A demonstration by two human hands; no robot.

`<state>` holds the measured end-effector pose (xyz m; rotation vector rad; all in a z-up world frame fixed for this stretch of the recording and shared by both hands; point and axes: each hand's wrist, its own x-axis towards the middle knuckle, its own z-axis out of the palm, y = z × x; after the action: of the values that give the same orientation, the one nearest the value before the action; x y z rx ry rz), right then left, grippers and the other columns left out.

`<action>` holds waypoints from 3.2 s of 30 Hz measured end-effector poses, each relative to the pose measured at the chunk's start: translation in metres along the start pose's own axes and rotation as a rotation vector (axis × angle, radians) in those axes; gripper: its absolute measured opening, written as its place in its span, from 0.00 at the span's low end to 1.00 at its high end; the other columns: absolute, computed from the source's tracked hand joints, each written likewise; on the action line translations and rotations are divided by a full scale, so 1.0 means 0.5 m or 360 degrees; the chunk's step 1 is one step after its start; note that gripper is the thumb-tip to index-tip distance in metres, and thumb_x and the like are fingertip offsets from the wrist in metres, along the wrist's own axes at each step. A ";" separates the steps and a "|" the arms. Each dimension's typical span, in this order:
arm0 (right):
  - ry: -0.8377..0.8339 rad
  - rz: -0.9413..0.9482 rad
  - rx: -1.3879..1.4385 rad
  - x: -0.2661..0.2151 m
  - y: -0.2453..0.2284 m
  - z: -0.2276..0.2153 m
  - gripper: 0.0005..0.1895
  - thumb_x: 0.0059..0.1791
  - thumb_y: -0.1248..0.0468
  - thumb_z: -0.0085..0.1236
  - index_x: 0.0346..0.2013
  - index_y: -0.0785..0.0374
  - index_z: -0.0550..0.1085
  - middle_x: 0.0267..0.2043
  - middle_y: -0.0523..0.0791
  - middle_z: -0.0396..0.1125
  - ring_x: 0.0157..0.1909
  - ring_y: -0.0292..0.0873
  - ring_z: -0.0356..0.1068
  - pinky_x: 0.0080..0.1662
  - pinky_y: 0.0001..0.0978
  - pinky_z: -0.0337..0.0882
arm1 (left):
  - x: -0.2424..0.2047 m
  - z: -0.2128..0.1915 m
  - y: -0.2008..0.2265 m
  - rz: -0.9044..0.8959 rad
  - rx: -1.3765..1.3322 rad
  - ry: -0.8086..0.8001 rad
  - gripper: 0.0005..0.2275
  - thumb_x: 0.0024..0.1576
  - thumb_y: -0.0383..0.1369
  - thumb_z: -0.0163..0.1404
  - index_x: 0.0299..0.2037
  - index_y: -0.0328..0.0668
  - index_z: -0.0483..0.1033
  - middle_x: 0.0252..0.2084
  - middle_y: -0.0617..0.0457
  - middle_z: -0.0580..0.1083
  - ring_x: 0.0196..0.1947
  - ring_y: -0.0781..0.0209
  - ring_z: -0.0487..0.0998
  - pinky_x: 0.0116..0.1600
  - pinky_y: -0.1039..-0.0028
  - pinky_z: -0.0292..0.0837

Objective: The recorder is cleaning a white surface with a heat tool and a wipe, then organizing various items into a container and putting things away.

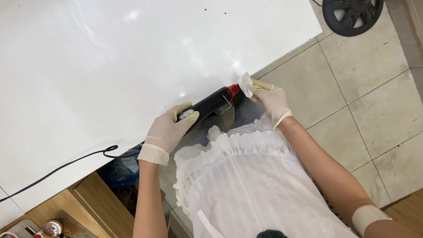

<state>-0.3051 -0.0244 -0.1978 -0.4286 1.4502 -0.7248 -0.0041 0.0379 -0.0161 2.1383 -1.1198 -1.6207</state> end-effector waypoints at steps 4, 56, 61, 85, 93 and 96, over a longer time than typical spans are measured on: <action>-0.0026 -0.0067 -0.0002 -0.027 -0.006 0.016 0.15 0.50 0.71 0.61 0.51 0.71 0.78 0.46 0.47 0.75 0.40 0.36 0.75 0.45 0.25 0.78 | -0.007 0.007 -0.007 -0.0001 0.0013 -0.0013 0.25 0.55 0.47 0.55 0.60 0.45 0.75 0.40 0.48 0.81 0.39 0.61 0.81 0.47 0.75 0.74; -0.0289 -0.1545 -0.1973 0.152 0.035 0.178 0.15 0.53 0.68 0.51 0.54 0.66 0.74 0.55 0.51 0.69 0.48 0.53 0.67 0.53 0.41 0.71 | 0.006 -0.107 -0.007 -0.0374 -0.0454 0.0262 0.21 0.57 0.39 0.56 0.59 0.41 0.78 0.36 0.53 0.76 0.33 0.70 0.73 0.41 0.79 0.69; -0.0548 -0.2234 -0.2194 0.224 -0.040 0.053 0.30 0.47 0.75 0.47 0.65 0.61 0.71 0.64 0.49 0.67 0.54 0.52 0.69 0.56 0.39 0.73 | 0.002 -0.125 0.013 -0.0355 -0.0476 0.0320 0.20 0.57 0.39 0.56 0.58 0.42 0.78 0.36 0.59 0.76 0.30 0.74 0.71 0.36 0.84 0.69; 0.0807 -0.1595 -0.1445 0.317 -0.216 -0.007 0.21 0.57 0.73 0.47 0.64 0.59 0.76 0.64 0.47 0.68 0.60 0.40 0.64 0.64 0.25 0.65 | 0.028 -0.133 0.042 -0.0142 -0.0610 0.0486 0.19 0.58 0.36 0.55 0.59 0.40 0.77 0.41 0.58 0.76 0.38 0.75 0.73 0.47 0.85 0.69; -0.0036 -0.1956 -0.2102 0.321 -0.114 0.120 0.27 0.50 0.76 0.46 0.60 0.52 0.76 0.67 0.34 0.66 0.55 0.41 0.66 0.59 0.31 0.67 | 0.048 -0.119 0.074 -0.0227 -0.0542 0.0520 0.19 0.58 0.35 0.56 0.59 0.40 0.78 0.35 0.59 0.72 0.32 0.74 0.67 0.38 0.86 0.65; -0.0541 -0.1990 -0.2006 0.304 -0.120 0.067 0.25 0.49 0.74 0.49 0.59 0.54 0.74 0.62 0.40 0.70 0.55 0.48 0.66 0.60 0.35 0.68 | 0.055 -0.107 0.094 -0.0203 -0.0541 0.0493 0.19 0.57 0.36 0.56 0.58 0.39 0.78 0.34 0.58 0.74 0.32 0.74 0.70 0.40 0.86 0.67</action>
<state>-0.2885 -0.1756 -0.2666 -2.4236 1.0232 -0.5003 0.0265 -0.0266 0.0114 2.1642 -0.5811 -1.3481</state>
